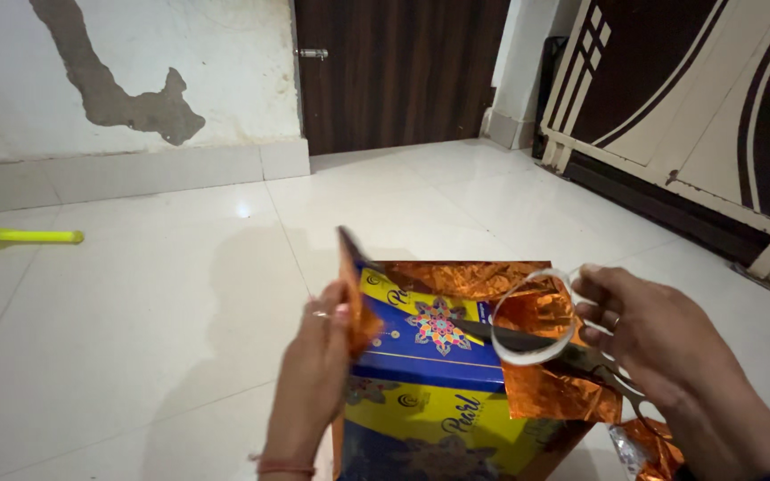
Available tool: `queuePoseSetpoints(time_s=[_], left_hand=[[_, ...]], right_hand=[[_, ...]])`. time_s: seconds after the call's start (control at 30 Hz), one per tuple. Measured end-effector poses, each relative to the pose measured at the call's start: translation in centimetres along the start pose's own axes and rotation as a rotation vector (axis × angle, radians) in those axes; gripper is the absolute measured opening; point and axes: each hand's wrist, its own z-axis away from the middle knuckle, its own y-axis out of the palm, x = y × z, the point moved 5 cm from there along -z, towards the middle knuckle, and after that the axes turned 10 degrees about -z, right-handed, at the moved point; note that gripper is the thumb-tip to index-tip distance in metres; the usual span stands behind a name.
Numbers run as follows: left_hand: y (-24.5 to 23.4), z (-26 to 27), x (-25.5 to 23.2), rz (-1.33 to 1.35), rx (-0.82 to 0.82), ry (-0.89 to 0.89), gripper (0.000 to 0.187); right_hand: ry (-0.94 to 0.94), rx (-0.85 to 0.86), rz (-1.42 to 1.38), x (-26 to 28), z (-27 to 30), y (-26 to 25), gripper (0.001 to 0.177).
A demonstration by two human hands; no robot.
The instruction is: The person wraps a rectangular box with orange metallic paper, folds the edges, and secures them with clear tape. They use scissors to cut tape and paper, then handle a white ribbon and pink tissue paper, preparing to decorate the wrapped box.
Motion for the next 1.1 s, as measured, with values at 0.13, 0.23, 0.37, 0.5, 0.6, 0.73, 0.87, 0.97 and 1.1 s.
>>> queuePoseSetpoints(time_s=[0.13, 0.23, 0.37, 0.5, 0.6, 0.73, 0.87, 0.97, 1.1], left_hand=[[2.7, 0.9, -1.3, -0.400, 0.109, 0.158, 0.058], [3.6, 1.3, -1.5, -0.716, 0.166, 0.155, 0.055], [5.1, 1.7, -3.4, -0.758, 0.026, 0.313, 0.058], [6.6, 2.7, -4.2, -0.743, -0.012, 0.379, 0.059], [6.6, 2.8, -4.4, -0.706, -0.043, 0.383, 0.058], [6.1, 2.8, -4.5, -0.629, -0.048, 0.371, 0.059], [5.3, 2.9, -4.6, -0.492, -0.053, 0.375, 0.056], [4.8, 2.7, -4.4, -0.433, 0.013, 0.355, 0.053], [4.2, 2.7, -4.6, -0.376, -0.041, 0.374, 0.047]], right_hand=[[-0.111, -0.058, 0.018, 2.1, -0.4, -0.3, 0.025], [-0.343, -0.223, 0.212, 4.2, 0.1, -0.9, 0.018], [-0.439, -0.171, 0.426, 4.1, 0.2, 0.9, 0.019], [-0.363, -0.032, 0.529, 0.9, -0.3, 3.8, 0.023], [-0.461, 0.040, 0.660, -0.7, 0.3, 5.9, 0.027], [-0.324, 0.099, 0.621, -2.2, -0.4, 7.7, 0.027], [-0.021, 0.242, 0.248, -4.9, -0.9, 9.2, 0.029], [-0.003, 0.318, 0.100, -5.8, -0.7, 10.7, 0.026], [-0.040, 0.390, -0.001, -5.7, -0.2, 12.4, 0.023]])
